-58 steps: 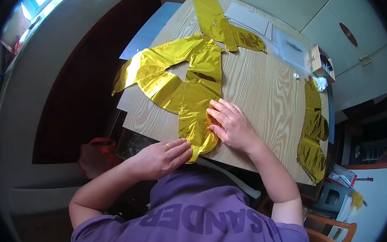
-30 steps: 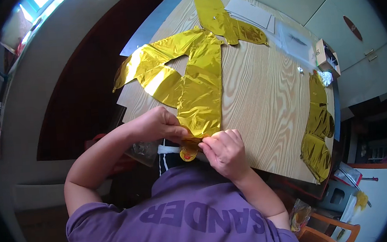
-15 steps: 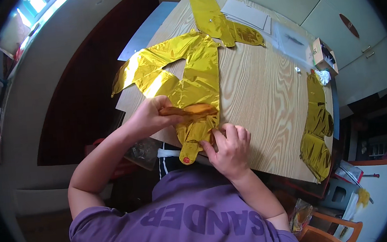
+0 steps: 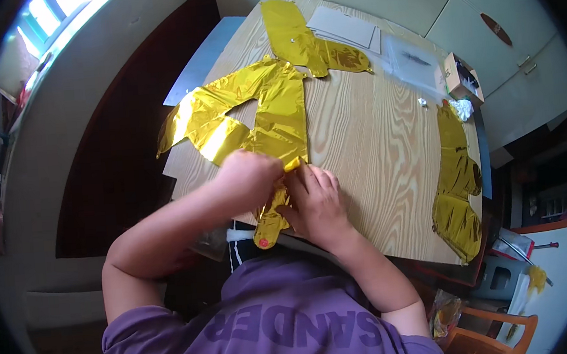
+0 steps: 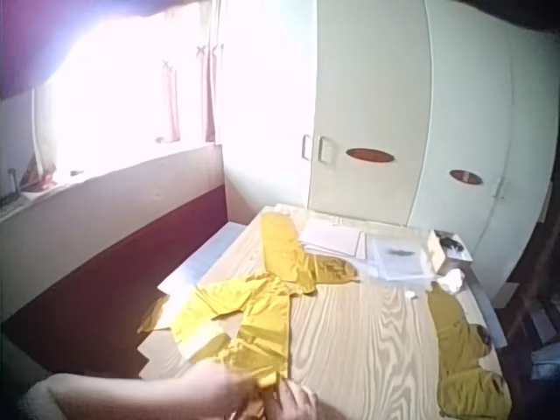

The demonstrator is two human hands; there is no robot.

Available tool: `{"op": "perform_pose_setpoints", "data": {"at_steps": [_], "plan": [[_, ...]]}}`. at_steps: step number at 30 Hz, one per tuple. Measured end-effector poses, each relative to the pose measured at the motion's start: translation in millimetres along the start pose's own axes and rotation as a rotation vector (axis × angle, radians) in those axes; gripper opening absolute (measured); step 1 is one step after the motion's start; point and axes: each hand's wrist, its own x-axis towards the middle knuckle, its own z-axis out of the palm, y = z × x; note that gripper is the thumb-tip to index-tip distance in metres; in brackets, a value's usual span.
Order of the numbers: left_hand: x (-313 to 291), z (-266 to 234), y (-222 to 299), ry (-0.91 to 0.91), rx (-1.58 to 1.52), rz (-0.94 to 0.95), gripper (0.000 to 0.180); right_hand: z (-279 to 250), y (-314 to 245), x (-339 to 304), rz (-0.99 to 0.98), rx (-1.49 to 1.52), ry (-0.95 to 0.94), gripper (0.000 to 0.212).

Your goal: Arranging gold foil alphabet balloons on a table and tying strings to them.

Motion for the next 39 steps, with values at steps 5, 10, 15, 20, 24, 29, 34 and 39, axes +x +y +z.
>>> {"op": "perform_pose_setpoints", "data": {"at_steps": [5, 10, 15, 20, 24, 29, 34, 39], "plan": [[-9.7, -28.2, -86.4, 0.344, -1.059, -0.267, 0.026, -6.8, 8.4, -1.3, 0.005, -0.006, -0.105, 0.066], [-22.2, -41.8, -104.2, 0.262, -0.787, -0.449, 0.023, -8.8, 13.4, 3.3, -0.014, 0.009, -0.106, 0.058], [-34.5, -54.8, -104.1, 0.265, -0.281, -0.478, 0.039, -12.7, 21.0, 14.4, -0.026, 0.061, -0.114, 0.046], [-15.1, -48.6, -76.6, 0.412, -0.201, -0.183, 0.075, -2.0, 41.4, 40.6, -0.033, 0.106, -0.026, 0.038], [20.7, -38.9, -33.3, 0.223, -0.273, -0.115, 0.091, 11.4, 56.1, 62.8, -0.054, 0.06, 0.015, 0.034], [63.7, -3.2, -63.3, 0.164, -0.327, -0.158, 0.066, 25.4, 59.5, 69.5, -0.059, 0.095, 0.044, 0.033], [56.1, -28.3, -87.2, 0.11, -0.576, -0.181, 0.046, 32.9, 67.1, 63.2, -0.079, 0.063, 0.065, 0.035], [34.6, -38.6, -108.0, 0.02, -0.843, -0.274, 0.031, 26.2, 65.5, 62.8, -0.06, 0.09, 0.034, 0.036]]}}
